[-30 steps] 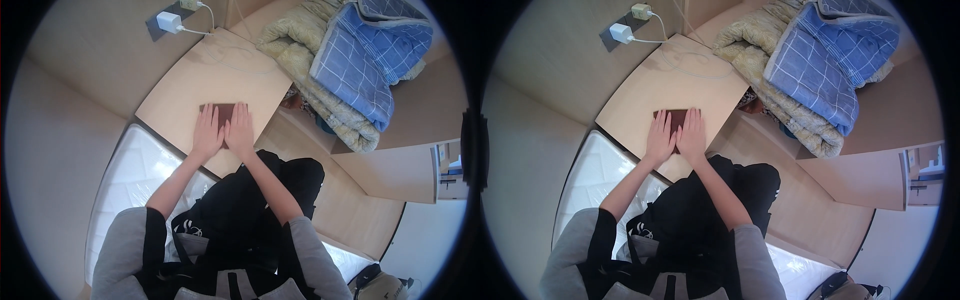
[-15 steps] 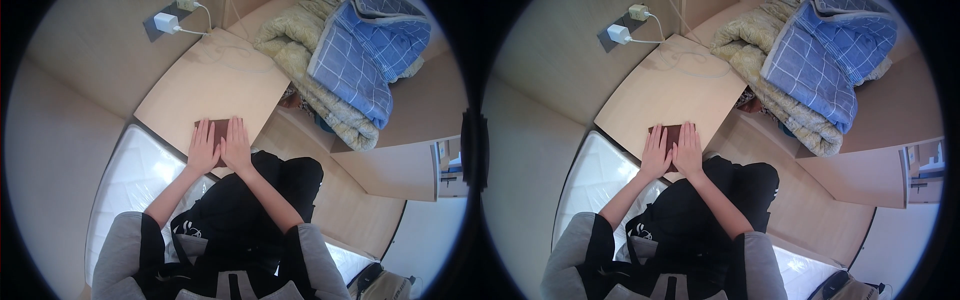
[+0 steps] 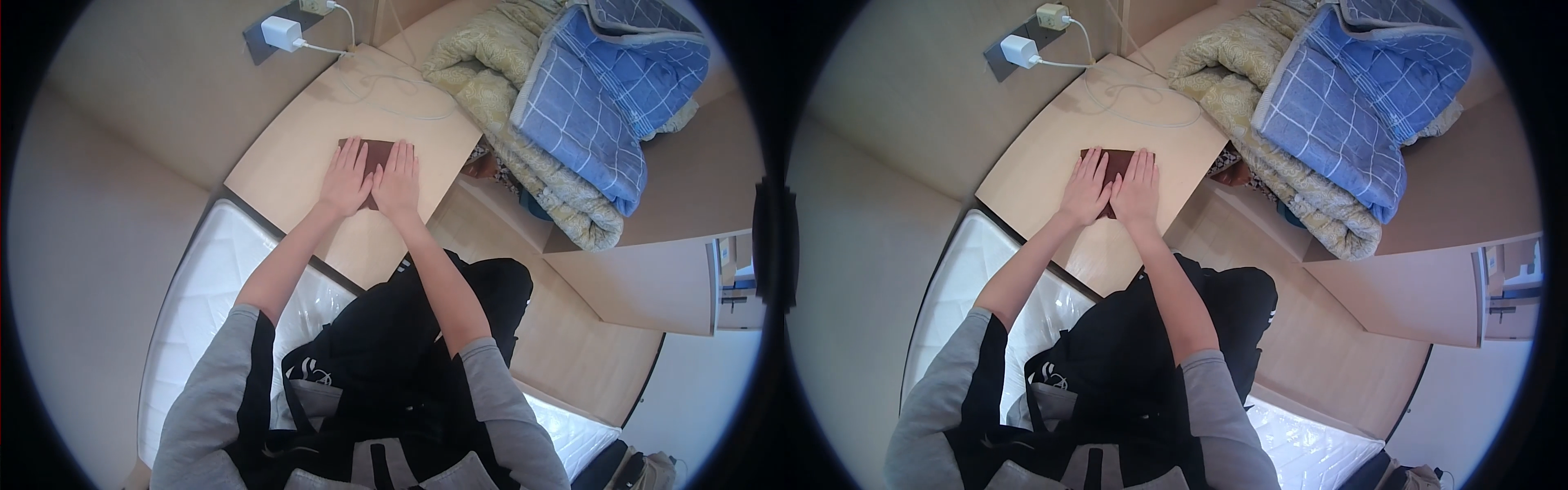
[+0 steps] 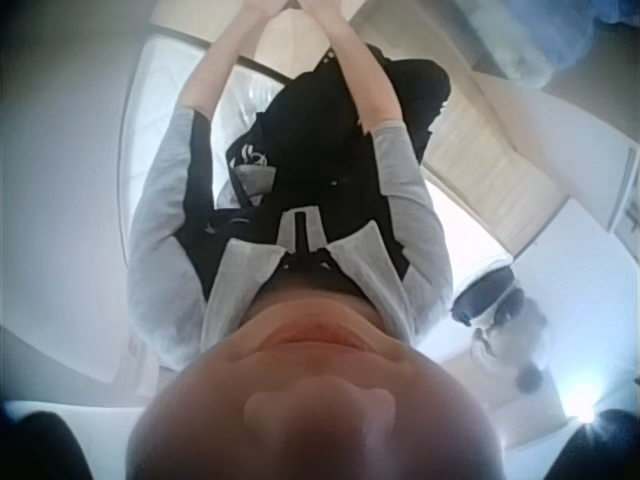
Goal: The person rubs and presses a brown sheet on a small table using both hands.
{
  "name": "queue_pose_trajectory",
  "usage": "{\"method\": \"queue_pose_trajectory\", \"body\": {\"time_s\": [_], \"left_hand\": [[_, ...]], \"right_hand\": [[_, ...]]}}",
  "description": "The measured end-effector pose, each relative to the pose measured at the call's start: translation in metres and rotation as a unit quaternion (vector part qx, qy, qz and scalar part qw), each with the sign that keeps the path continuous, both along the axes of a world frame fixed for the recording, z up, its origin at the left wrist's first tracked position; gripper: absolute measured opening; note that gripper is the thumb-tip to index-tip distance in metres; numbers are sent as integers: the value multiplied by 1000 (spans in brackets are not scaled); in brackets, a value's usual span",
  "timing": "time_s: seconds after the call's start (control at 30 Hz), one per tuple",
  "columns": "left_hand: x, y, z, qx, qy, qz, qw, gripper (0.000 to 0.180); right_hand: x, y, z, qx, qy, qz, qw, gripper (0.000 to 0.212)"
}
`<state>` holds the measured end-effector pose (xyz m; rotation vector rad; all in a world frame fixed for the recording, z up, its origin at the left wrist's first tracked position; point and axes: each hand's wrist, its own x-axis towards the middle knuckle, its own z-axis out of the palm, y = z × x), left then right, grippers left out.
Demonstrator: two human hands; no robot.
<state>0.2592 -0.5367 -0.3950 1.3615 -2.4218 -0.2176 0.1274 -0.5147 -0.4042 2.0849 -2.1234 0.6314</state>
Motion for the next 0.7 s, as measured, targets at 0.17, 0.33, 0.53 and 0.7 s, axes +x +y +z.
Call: {"method": "queue_pose_trajectory", "body": {"time_s": [0.17, 0.33, 0.53, 0.7], "left_hand": [[10, 27, -1, 1, 5, -14, 1000, 64], [25, 78, 10, 19, 29, -43, 998, 66], [32, 112, 16, 40, 19, -42, 998, 66], [30, 106, 12, 33, 0, -40, 999, 67]], "right_hand": [[3, 28, 1, -4, 13, 25, 1000, 61], [8, 80, 12, 5, -57, 94, 994, 58], [9, 116, 21, 59, -49, 113, 991, 62], [10, 109, 16, 57, -18, 99, 993, 64]]}}
